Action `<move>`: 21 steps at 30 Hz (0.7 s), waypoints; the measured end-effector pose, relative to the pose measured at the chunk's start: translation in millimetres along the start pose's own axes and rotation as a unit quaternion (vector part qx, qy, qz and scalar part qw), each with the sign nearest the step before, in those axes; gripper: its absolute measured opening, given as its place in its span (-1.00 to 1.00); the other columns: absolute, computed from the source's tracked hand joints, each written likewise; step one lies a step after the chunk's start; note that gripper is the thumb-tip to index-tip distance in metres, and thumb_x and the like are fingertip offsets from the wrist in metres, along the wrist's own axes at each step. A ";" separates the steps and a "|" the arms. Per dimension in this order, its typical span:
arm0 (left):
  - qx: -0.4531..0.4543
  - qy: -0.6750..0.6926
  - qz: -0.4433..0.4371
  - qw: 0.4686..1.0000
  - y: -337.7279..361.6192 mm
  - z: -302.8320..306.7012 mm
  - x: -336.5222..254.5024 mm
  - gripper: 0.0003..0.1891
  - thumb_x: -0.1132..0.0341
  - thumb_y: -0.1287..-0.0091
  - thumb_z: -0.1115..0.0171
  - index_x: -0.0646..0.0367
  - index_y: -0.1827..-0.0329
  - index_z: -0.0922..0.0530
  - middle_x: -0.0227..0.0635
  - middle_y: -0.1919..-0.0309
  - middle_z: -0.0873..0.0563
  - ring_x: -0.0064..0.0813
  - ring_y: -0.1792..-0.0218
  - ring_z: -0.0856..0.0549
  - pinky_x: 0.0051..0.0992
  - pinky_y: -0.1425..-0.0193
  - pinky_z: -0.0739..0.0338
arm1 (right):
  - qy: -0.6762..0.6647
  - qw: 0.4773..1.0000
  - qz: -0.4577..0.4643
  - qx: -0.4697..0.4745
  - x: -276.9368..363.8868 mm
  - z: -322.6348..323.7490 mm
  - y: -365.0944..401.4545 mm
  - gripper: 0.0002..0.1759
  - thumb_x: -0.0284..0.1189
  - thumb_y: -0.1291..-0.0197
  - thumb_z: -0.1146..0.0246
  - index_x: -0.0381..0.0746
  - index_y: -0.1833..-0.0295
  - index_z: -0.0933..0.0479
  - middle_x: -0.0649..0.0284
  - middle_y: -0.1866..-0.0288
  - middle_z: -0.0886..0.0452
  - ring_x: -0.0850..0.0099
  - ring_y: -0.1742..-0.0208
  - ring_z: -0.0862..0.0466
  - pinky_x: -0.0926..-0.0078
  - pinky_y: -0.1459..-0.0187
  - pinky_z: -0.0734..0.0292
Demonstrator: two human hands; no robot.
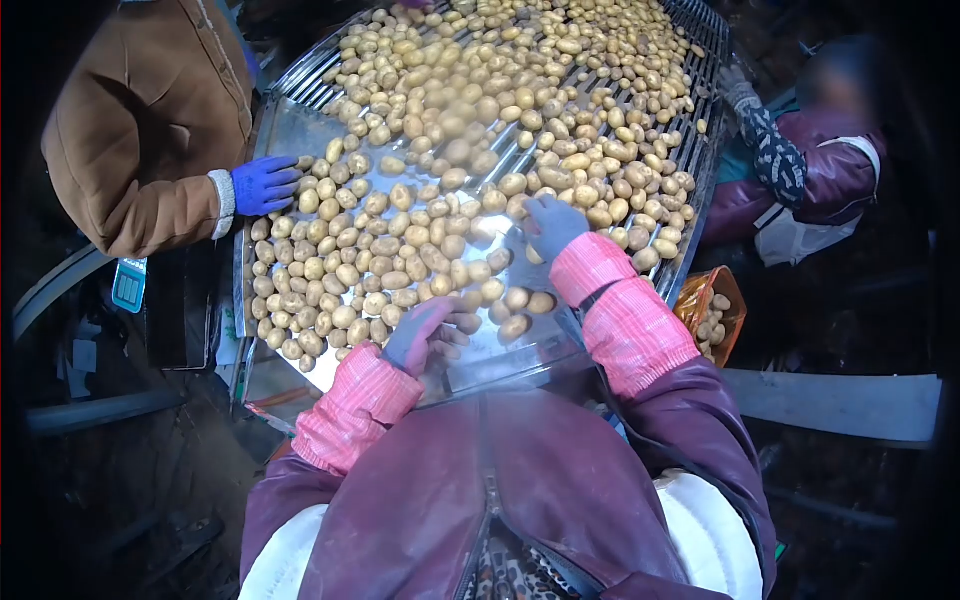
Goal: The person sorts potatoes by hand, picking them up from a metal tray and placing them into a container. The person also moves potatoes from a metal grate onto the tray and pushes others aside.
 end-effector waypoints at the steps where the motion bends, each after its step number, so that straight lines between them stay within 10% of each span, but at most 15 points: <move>1: 0.009 -0.003 -0.001 1.000 -3.5 -0.9 -1.3 -0.52 0.06 -0.51 0.01 0.29 -0.24 -0.49 -0.25 0.03 -0.66 -0.55 0.25 -0.66 -0.56 0.24 -0.60 | 0.011 0.999 0.028 0.042 0.7 -6.4 -11.8 -0.65 -0.30 -0.20 -0.19 0.01 -0.12 -0.46 0.19 -0.05 -0.55 0.13 -0.06 -0.61 0.14 0.09 -0.58; 8: 0.027 0.062 -0.008 0.998 -16.5 3.5 -8.0 -0.50 0.04 -0.51 0.01 0.28 -0.28 -0.46 -0.24 0.00 -0.65 -0.46 0.10 -0.70 -0.52 0.17 -0.63 | -0.025 0.984 -0.026 0.173 -3.6 -22.8 -36.9 -0.50 -0.07 -0.32 -0.15 -0.06 -0.28 -0.43 0.03 -0.26 -0.46 -0.02 -0.18 -0.59 0.06 -0.15 -0.54; 14: -0.027 0.223 -0.034 0.974 -17.0 1.7 -23.7 -0.50 0.02 -0.49 0.00 0.24 -0.27 -0.46 -0.26 0.02 -0.67 -0.35 0.04 -0.72 -0.40 0.13 -0.69 | -0.411 0.885 0.084 0.204 40.7 11.8 -13.5 -0.39 -0.18 -0.18 -0.35 -0.04 -0.35 -0.44 0.08 -0.27 -0.53 0.10 -0.13 -0.63 0.21 -0.13 -0.55; 18: -0.132 0.244 -0.005 0.961 -20.7 19.7 -0.1 -0.51 0.05 -0.47 -0.05 0.21 -0.29 -0.47 -0.26 0.11 -0.69 -0.31 0.05 -0.73 -0.36 0.17 -0.71 | 0.033 0.991 0.123 -0.026 -3.0 -20.7 -69.5 -0.47 -0.33 -0.09 -0.33 -0.06 -0.24 -0.50 0.11 -0.16 -0.57 0.07 -0.11 -0.60 0.13 -0.11 -0.53; 21: -0.086 0.176 -0.021 0.980 -22.9 27.6 4.5 -0.51 0.07 -0.45 -0.10 0.21 -0.31 -0.47 -0.25 0.09 -0.70 -0.35 0.03 -0.71 -0.43 0.23 -0.68 | 0.094 0.984 0.142 0.049 -16.8 -41.5 -80.3 -0.48 -0.36 0.00 -0.34 -0.02 -0.17 -0.54 0.16 -0.10 -0.59 0.08 -0.10 -0.60 0.07 -0.10 -0.51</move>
Point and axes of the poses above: each hand's wrist, its own y-axis away from the middle knuckle, its own z-axis out of the back of the hand, x = y × z, the point moved 3 cm from there along -y, towards the middle knuckle
